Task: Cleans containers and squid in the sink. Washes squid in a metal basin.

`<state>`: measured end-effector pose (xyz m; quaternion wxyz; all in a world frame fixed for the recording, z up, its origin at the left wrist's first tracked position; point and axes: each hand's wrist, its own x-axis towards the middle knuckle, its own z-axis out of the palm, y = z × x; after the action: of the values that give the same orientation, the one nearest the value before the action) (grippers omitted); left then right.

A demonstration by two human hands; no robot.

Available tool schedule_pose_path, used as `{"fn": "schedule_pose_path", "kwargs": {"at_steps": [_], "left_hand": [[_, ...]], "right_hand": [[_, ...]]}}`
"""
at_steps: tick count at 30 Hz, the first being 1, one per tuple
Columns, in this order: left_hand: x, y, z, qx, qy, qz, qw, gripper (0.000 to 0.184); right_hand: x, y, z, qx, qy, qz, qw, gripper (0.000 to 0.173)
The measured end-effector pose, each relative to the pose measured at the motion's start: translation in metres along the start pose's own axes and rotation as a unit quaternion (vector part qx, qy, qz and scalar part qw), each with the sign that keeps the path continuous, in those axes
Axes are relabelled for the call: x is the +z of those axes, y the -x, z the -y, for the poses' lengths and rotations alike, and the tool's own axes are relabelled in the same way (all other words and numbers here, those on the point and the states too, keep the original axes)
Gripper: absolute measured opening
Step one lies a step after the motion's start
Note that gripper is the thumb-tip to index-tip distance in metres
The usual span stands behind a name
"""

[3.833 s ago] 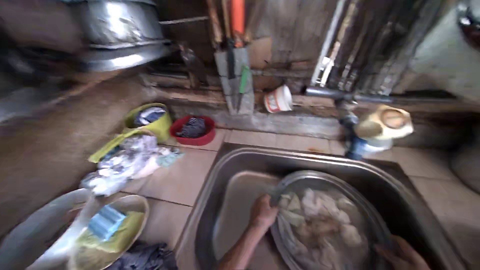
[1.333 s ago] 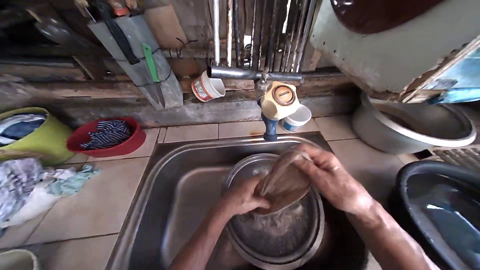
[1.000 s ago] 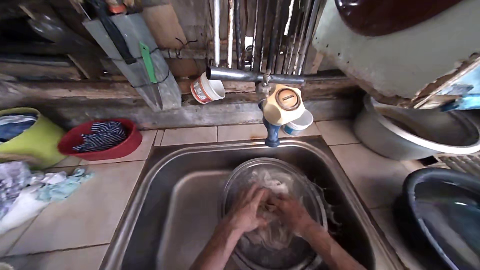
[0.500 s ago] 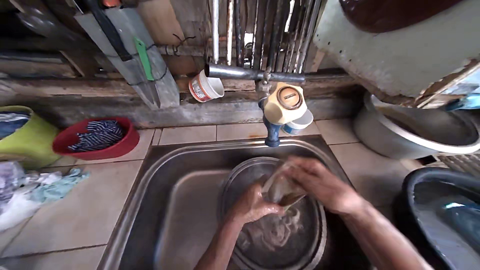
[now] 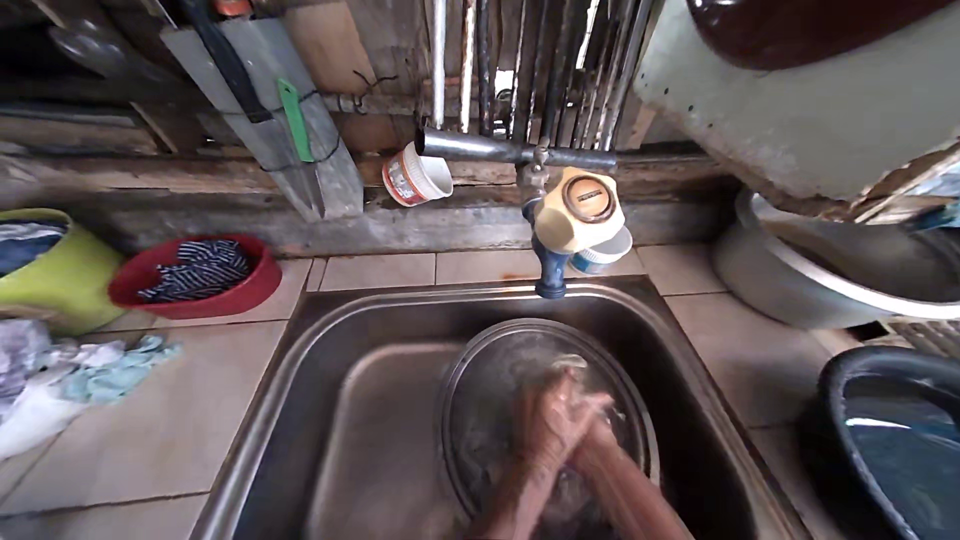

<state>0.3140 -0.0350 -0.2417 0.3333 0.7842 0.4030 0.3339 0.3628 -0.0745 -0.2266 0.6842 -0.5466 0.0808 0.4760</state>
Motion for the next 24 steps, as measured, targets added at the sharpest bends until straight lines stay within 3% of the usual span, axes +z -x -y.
{"fn": "schedule_pose_path", "kwargs": {"at_steps": [3,5,7,9,11,12,15,17,19,21,23,24], "left_hand": [[-0.007,-0.014,0.016,-0.110,-0.027,-0.026,0.993,0.038],[-0.006,0.004,-0.002,-0.089,0.000,-0.014,0.996,0.038],[-0.001,0.022,-0.013,-0.015,0.021,-0.012,1.000,0.037],[-0.017,0.008,0.002,-0.076,0.039,0.048,0.995,0.037],[-0.043,-0.022,0.033,-0.163,-0.025,0.093,0.982,0.036],[-0.054,-0.031,0.048,-0.168,-0.080,0.115,0.976,0.035],[-0.062,-0.018,0.072,-0.046,-0.180,0.220,0.958,0.047],[-0.047,0.000,0.077,0.018,-0.186,0.309,0.933,0.051],[-0.034,0.005,0.079,-0.021,-0.190,0.395,0.898,0.053],[-0.029,-0.002,0.077,-0.095,-0.191,0.456,0.864,0.049],[-0.034,-0.019,0.064,-0.134,-0.189,0.487,0.842,0.049],[-0.040,-0.028,0.057,-0.115,-0.172,0.476,0.855,0.049]], "right_hand": [[-0.001,-0.013,0.002,-0.005,0.084,0.061,0.995,0.048],[0.000,-0.016,0.004,-0.040,0.081,0.064,0.994,0.039],[-0.005,-0.025,0.006,-0.078,0.080,0.077,0.991,0.035],[-0.017,-0.025,0.014,-0.077,0.146,0.133,0.977,0.039],[-0.030,-0.021,0.030,-0.137,0.314,0.188,0.921,0.040],[-0.035,-0.019,0.038,-0.181,0.416,0.185,0.872,0.037],[-0.049,-0.028,0.036,-0.231,0.651,0.182,0.700,0.034],[-0.057,-0.044,0.012,-0.206,0.719,0.201,0.632,0.032],[-0.053,-0.048,-0.001,-0.134,0.772,0.199,0.589,0.034],[-0.043,-0.045,0.001,-0.032,0.797,0.193,0.572,0.044],[-0.033,-0.050,0.013,-0.010,0.783,0.188,0.593,0.042],[-0.028,-0.051,0.023,-0.035,0.763,0.195,0.615,0.039]]}}
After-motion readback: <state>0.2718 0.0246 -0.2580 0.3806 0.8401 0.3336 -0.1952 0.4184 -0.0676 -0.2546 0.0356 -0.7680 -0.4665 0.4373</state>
